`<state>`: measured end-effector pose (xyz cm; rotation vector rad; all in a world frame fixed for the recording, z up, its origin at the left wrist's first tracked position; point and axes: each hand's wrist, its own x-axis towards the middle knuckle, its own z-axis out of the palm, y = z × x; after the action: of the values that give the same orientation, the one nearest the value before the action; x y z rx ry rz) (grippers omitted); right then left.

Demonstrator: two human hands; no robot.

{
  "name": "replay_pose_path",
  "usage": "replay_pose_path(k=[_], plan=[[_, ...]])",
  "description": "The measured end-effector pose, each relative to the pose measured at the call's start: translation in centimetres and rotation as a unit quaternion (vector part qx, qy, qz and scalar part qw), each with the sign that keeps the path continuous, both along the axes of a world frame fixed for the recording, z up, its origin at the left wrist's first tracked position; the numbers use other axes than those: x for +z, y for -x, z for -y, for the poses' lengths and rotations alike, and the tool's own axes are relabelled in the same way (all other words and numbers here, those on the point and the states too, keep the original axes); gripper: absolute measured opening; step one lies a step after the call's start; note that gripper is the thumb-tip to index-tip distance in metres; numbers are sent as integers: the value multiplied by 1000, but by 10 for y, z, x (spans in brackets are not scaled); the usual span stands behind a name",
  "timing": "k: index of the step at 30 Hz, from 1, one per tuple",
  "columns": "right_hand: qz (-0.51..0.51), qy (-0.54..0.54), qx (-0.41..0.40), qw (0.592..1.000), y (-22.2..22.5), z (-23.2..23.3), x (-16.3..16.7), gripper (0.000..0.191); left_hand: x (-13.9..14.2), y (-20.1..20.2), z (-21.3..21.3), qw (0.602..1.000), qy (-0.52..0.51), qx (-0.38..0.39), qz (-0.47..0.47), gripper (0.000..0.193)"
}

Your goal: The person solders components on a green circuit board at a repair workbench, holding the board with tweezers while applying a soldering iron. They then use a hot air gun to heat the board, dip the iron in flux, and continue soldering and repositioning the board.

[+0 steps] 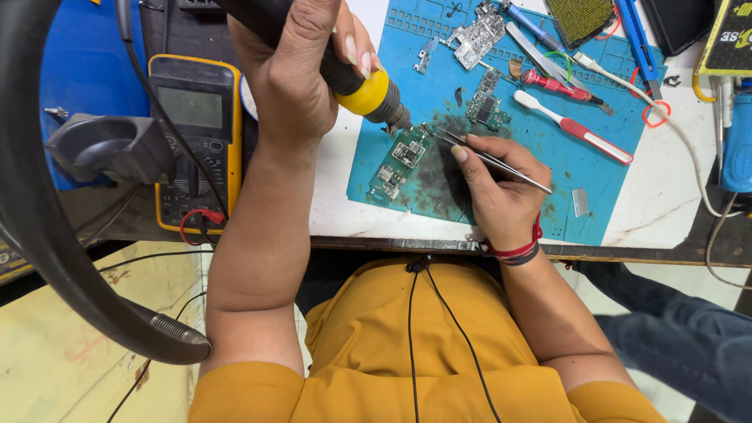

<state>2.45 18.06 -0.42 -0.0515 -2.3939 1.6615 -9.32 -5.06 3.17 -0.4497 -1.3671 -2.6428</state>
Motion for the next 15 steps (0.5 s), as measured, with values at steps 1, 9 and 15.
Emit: replay_pose_path(k=[1, 9, 15], plan=[[-4, -10, 4, 1000, 0, 0, 1, 17, 0, 0, 0, 1000, -1, 0, -3, 29], [-13, -19, 4, 1000, 0, 0, 4, 17, 1, 1, 1, 1000, -3, -1, -1, 30], [-12, -20, 11, 1000, -1, 0, 3, 16, 0, 0, 5, 1000, -15, -8, -6, 34]])
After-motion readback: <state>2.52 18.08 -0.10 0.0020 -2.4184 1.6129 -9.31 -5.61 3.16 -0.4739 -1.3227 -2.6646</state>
